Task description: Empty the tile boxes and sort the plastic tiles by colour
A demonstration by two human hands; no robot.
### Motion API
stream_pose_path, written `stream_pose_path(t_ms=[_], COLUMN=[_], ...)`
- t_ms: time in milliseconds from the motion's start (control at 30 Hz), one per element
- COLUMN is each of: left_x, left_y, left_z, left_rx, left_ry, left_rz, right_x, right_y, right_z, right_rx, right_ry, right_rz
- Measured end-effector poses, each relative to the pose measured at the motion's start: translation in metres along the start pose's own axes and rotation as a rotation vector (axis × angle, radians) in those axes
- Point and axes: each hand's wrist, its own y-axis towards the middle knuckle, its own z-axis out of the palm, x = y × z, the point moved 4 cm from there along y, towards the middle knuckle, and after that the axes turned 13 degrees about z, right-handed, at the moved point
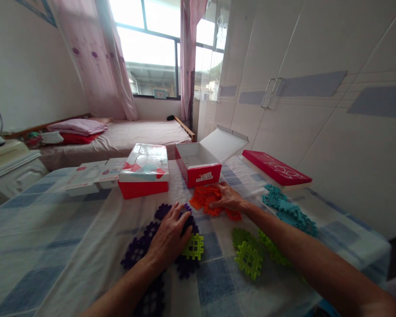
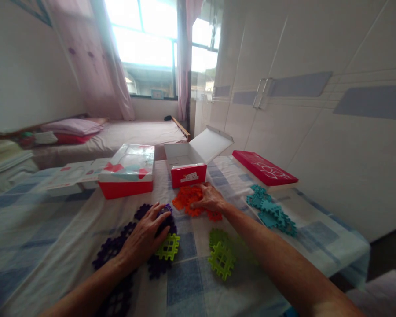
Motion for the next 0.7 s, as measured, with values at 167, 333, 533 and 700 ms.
stream_pose_path(t_ms=[167,333,533,700], left_x=[0.001,0.001,0.002,0.002], left_y=[0.0,-0.001,-0.001,0.0], left_z=[0.001,0.002,0.001,0.001], left_rx=[0.031,0.039,0.014,0.039], left_ry=[-0.001,-0.001,-0.022,-0.016], left_rz=[-0.018,-0.027,-0.025,-0.029], right_x=[0.001,0.002,0.006,-0.002], right_y=[0.001,-0.001,-0.009,-0.01], right_z=[-0.006,-0.009,-0.016,-0.031], right_rx=[-0.004,-0.062,-0.227,-0.271], right_ry=[0.034,0.048,0.076,0.288], right_rz=[-0.003,-0.035,-0.04,0.065])
